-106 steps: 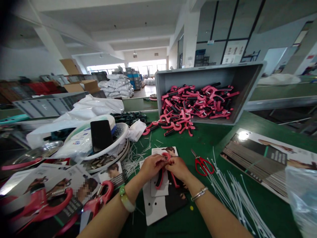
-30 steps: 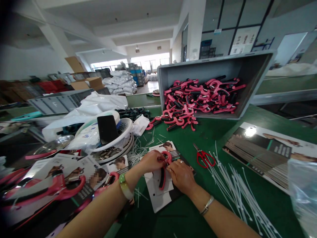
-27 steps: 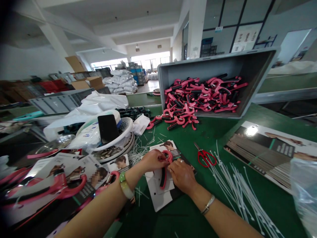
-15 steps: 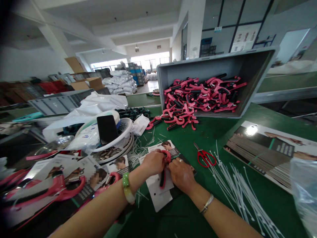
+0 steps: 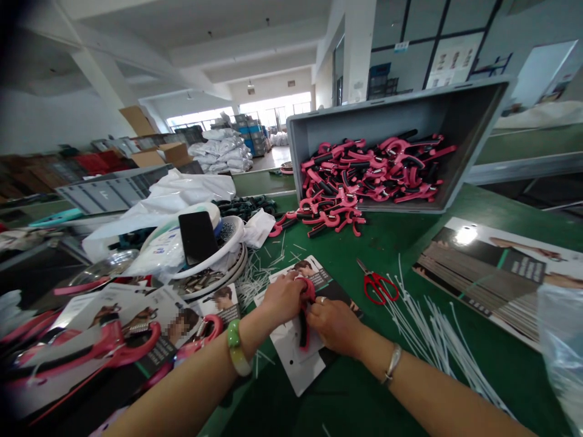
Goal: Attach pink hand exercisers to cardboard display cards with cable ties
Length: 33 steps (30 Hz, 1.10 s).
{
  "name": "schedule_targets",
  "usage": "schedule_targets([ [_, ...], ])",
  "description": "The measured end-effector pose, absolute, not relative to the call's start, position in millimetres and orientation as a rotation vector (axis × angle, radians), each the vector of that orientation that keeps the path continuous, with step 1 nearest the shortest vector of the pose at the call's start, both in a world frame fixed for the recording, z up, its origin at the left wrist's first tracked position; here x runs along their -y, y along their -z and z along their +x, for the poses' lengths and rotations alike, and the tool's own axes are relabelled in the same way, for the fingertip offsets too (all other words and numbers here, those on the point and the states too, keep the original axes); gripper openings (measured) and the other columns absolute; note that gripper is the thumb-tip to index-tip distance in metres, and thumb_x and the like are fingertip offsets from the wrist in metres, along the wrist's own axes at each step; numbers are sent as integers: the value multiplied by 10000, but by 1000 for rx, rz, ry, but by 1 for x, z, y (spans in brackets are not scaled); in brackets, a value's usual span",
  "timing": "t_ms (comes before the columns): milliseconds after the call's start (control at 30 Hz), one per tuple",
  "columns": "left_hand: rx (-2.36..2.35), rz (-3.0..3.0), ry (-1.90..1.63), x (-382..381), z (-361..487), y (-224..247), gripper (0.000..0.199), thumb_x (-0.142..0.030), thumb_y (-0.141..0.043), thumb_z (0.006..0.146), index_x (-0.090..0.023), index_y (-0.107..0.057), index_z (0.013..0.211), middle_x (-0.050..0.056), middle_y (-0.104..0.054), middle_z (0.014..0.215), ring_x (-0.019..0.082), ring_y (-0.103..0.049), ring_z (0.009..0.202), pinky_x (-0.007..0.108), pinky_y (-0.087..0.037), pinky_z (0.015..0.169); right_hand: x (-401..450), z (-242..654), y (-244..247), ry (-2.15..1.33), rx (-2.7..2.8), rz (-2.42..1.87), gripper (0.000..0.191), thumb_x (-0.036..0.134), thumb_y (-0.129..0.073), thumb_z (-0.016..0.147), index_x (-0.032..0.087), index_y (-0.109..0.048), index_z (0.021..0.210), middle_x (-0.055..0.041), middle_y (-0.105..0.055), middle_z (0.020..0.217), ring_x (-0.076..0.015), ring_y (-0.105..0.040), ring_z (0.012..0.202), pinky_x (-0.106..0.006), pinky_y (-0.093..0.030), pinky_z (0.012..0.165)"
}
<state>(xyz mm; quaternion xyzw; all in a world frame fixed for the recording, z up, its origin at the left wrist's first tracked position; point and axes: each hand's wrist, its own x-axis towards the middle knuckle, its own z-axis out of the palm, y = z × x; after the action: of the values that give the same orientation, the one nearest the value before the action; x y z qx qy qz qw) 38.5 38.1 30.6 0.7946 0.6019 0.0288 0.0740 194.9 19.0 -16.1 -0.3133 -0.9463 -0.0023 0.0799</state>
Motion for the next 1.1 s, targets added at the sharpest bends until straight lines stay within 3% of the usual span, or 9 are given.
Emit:
schedule_targets([
  [100, -1844, 2377, -222, -35, 31, -32, 295, -346, -547, 804, -249, -626, 1071, 80, -551, 1243, 293, -534, 1072, 432, -439, 865, -17, 200, 9, -179, 2637, -1141, 233, 139, -401, 842, 153, -623, 913, -75, -621, 820, -180, -543, 786, -290, -415, 697],
  [200, -1955, 2261, -530, -18, 14, -30, 332, -361, -549, 809, -279, -590, 1128, 55, -512, 1287, 260, -521, 1099, 391, -417, 906, -12, 210, 3, -300, 2595, -1185, 296, 129, -397, 835, 187, -624, 1017, -55, -598, 843, -161, -551, 788, -271, -410, 699],
  [300, -2034, 2082, -671, 12, -6, -21, 313, -363, -490, 842, -220, -586, 1104, 91, -571, 1155, 249, -549, 1044, 370, -421, 884, -6, 215, -3, -288, 2717, -1159, 228, 166, -445, 815, 205, -657, 889, -53, -562, 825, -163, -541, 763, -273, -398, 670],
  [400, -1981, 1814, -659, 40, -21, -2, 393, -401, -549, 788, -180, -543, 1113, 87, -623, 1000, 216, -609, 813, 335, -458, 748, -1, 211, -9, -207, 2785, -1168, 182, 256, -475, 840, 189, -643, 817, -78, -563, 884, -193, -541, 817, -304, -405, 690],
  [533, -1725, 1470, -860, 51, -23, 27, 191, -334, -538, 774, -159, -575, 842, 36, -629, 744, 159, -587, 654, 252, -444, 618, 2, 197, -9, -149, 2775, -1191, 221, 249, -432, 891, 186, -640, 849, -89, -585, 925, -205, -548, 860, -317, -420, 708],
  [667, -1658, 1370, -1004, 38, -17, 41, 200, -346, -517, 791, -165, -575, 728, -8, -576, 601, 128, -540, 559, 222, -414, 554, 3, 182, -1, -256, 2598, -1122, 186, 282, -480, 892, 186, -639, 868, -78, -618, 938, -195, -559, 892, -303, -432, 756],
  [833, -1796, 1598, -955, 30, -10, 32, 160, -298, -527, 805, -186, -633, 765, -2, -653, 720, 131, -581, 641, 224, -420, 611, -1, 162, 11, -425, 2303, -1161, 150, 303, -557, 854, 195, -621, 771, -38, -636, 817, -172, -586, 803, -278, -442, 710],
  [967, -1879, 1812, -901, 32, -6, 25, 184, -250, -492, 847, -240, -655, 931, -6, -695, 921, 134, -620, 748, 235, -436, 699, -2, 151, 18, -370, 2183, -1194, 155, 284, -507, 876, 208, -626, 814, -35, -642, 827, -176, -594, 810, -286, -453, 715],
  [1100, -1889, 1919, -882, 34, -6, 23, 223, -234, -465, 875, -256, -665, 970, 4, -696, 955, 141, -633, 857, 219, -441, 745, -1, 149, 20, -326, 2181, -1196, 177, 292, -485, 886, 207, -626, 822, -38, -639, 822, -177, -592, 801, -289, -455, 709],
])
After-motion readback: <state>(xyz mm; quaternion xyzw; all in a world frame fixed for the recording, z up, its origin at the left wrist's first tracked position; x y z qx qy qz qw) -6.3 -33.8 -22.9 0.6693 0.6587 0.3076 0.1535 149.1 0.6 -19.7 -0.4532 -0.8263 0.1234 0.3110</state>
